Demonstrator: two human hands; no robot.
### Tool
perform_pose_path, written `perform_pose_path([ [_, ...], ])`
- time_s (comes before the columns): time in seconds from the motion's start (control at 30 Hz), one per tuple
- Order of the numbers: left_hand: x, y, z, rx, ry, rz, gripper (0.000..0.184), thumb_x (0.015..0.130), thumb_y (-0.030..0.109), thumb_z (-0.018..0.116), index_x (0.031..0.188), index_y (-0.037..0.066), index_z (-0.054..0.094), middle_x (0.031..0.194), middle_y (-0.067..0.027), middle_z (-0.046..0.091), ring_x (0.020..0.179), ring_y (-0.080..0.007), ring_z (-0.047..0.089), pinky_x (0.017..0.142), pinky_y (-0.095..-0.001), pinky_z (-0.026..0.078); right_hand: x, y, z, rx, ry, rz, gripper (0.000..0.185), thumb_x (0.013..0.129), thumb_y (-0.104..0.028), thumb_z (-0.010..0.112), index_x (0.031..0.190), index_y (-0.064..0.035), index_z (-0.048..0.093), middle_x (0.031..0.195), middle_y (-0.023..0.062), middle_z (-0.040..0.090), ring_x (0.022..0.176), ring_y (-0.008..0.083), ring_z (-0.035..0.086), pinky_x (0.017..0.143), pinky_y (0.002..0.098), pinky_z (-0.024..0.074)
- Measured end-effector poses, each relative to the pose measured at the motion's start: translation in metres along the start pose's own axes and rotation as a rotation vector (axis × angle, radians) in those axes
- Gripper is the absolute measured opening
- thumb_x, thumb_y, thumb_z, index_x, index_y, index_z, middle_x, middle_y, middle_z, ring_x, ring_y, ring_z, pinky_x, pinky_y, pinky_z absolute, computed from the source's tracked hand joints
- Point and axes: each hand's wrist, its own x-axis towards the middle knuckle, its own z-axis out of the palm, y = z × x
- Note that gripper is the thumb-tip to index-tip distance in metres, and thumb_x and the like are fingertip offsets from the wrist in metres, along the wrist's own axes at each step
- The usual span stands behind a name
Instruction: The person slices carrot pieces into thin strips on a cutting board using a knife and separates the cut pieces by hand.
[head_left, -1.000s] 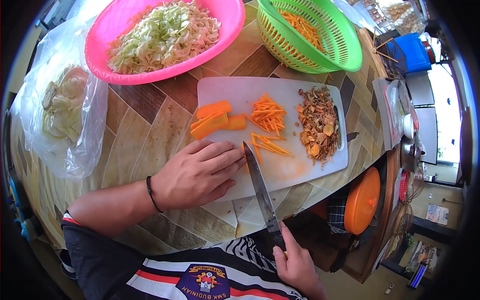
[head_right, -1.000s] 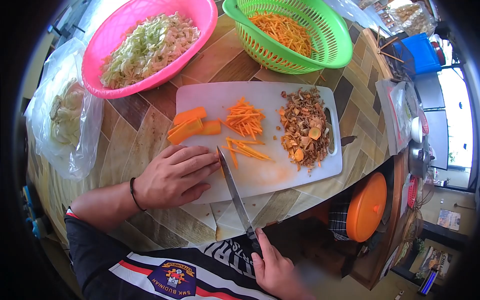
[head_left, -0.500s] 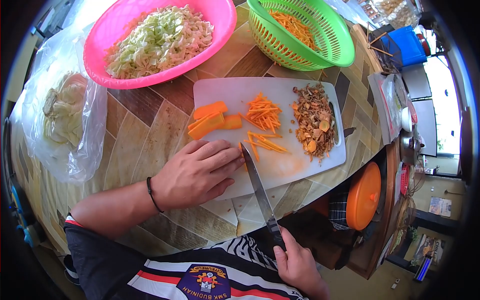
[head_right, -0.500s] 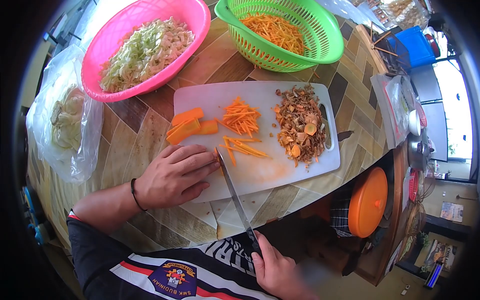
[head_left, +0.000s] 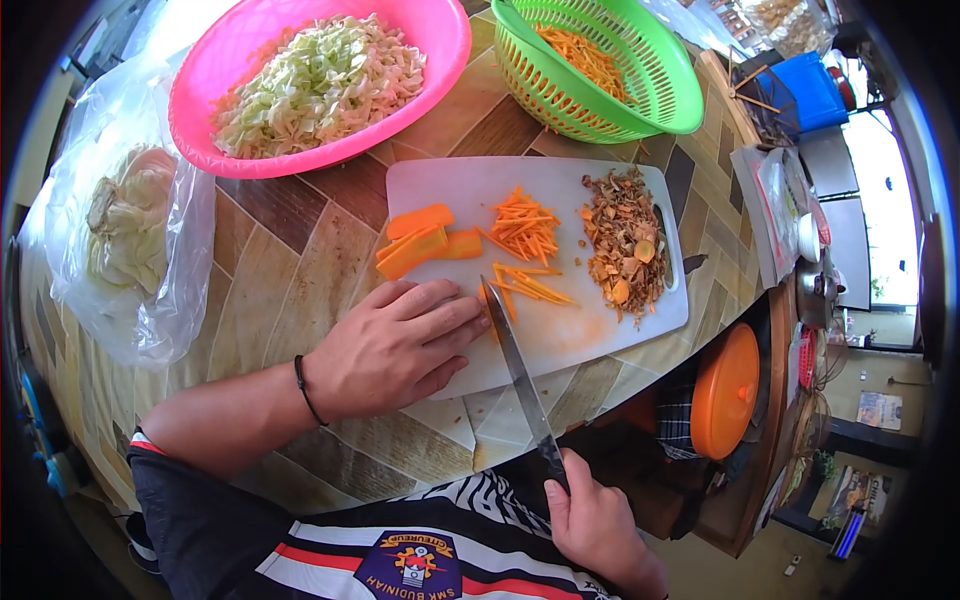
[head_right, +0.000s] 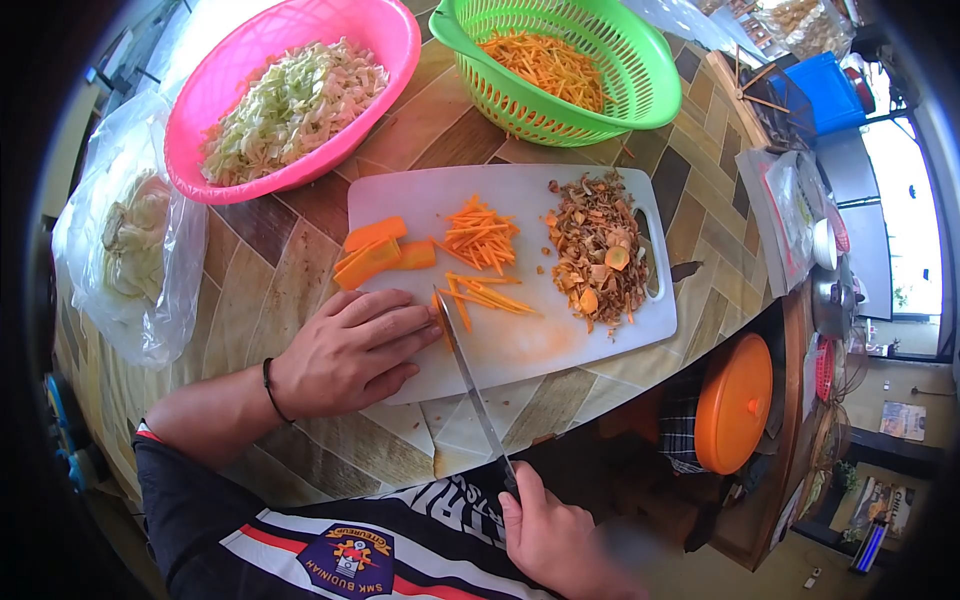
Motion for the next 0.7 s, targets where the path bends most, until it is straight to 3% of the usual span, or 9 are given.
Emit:
perform_pose_path([
  [0.17,0.001,0.0,-0.001,0.02,0.01,0.011,0.047,0.081,0.022,0.069,0.124,0.006,0.061,0.128,-0.0017,0.054,0.118,-0.0189,0.051,0.092,-0.0363,0.044,-0.007,0.008,0.0,0.148,0.054,-0.063,0.033,0.095,-0.016,0.055,0.123,-0.0005,0.047,0.071,0.0231,0.063,0.067,0.0448,0.064,0.057,0.0492,0.0512],
  [0.7,-0.001,-0.001,0.0,0.002,-0.003,0.001,0.048,0.081,0.019,0.07,0.127,0.009,0.061,0.133,-0.0014,0.053,0.121,-0.0203,0.052,0.094,-0.0379,0.044,-0.007,0.012,0.002,0.137,0.01,-0.041,0.035,0.095,-0.017,0.053,0.125,0.0003,0.046,0.074,0.0251,0.063,0.069,0.046,0.064,0.06,0.0508,0.0518],
])
